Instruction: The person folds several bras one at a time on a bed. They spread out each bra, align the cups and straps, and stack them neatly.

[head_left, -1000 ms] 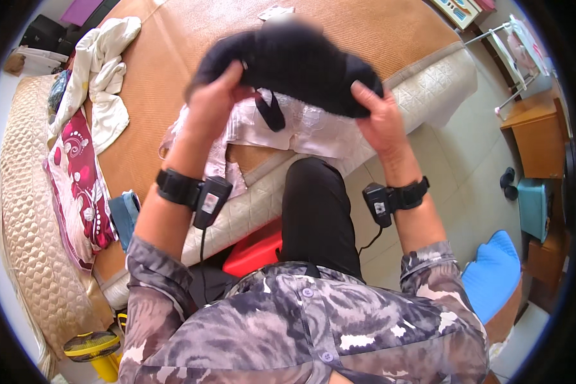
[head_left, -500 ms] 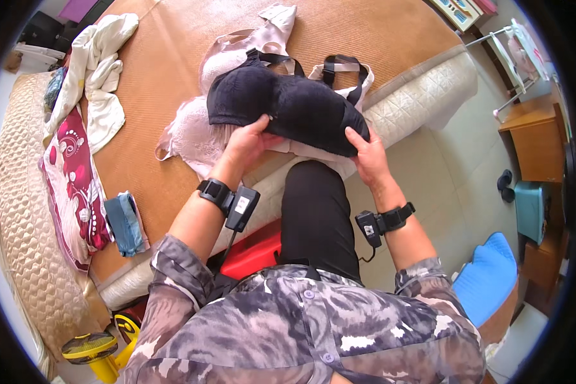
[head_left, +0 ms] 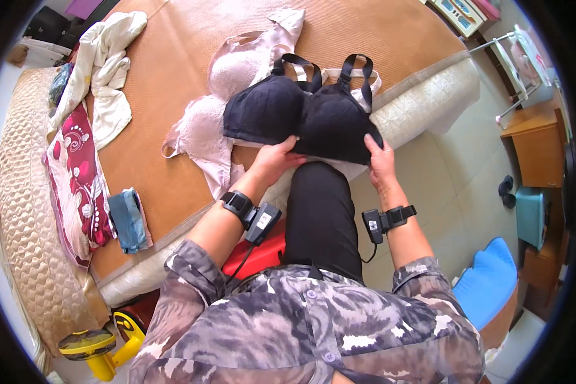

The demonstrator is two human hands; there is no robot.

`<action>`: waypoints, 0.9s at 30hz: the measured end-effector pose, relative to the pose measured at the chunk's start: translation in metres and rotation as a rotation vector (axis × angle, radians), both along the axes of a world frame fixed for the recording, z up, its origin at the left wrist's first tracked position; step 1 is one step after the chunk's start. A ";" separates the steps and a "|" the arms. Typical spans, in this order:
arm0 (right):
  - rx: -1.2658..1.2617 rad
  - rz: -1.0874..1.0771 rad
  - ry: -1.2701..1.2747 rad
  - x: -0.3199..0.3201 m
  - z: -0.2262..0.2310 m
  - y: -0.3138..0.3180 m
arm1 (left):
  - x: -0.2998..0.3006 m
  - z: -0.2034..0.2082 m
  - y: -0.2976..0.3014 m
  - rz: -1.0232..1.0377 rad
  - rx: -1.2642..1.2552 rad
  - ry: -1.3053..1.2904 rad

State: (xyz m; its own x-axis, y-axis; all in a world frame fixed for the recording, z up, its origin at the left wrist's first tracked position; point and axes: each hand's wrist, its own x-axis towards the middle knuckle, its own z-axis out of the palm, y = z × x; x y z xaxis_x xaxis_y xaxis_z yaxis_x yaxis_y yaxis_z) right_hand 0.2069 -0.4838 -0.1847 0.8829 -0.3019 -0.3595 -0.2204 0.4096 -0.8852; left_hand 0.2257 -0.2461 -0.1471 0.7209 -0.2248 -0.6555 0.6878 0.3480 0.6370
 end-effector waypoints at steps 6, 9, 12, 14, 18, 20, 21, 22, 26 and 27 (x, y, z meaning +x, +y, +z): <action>-0.033 -0.042 0.051 0.003 -0.007 0.001 | 0.010 -0.006 0.004 -0.130 -0.073 0.031; -0.261 0.004 -0.002 0.000 -0.007 -0.007 | -0.003 0.008 0.016 -0.166 0.002 -0.014; -0.755 -0.130 -0.045 -0.002 -0.006 -0.011 | -0.022 0.025 0.061 -0.208 0.311 -0.183; -0.989 -0.107 -0.183 -0.003 0.008 -0.012 | -0.030 0.026 0.096 0.034 0.491 -0.243; -1.320 0.189 -0.621 0.009 0.067 0.033 | -0.031 -0.005 0.171 0.386 1.044 -0.522; -1.478 0.455 -0.598 0.017 0.064 0.036 | -0.025 -0.004 0.152 0.317 1.077 -0.492; -1.523 0.572 -0.566 0.019 0.060 0.037 | -0.028 0.003 0.127 0.060 1.443 -0.647; -1.576 0.653 -0.502 0.021 0.059 0.039 | -0.029 0.009 0.114 -0.219 1.799 -0.795; -1.659 0.689 -0.506 0.021 0.058 0.048 | -0.016 0.000 0.137 -0.212 1.768 -0.757; -1.663 0.693 -0.512 0.022 0.057 0.048 | -0.015 0.003 0.149 -0.213 1.712 -0.741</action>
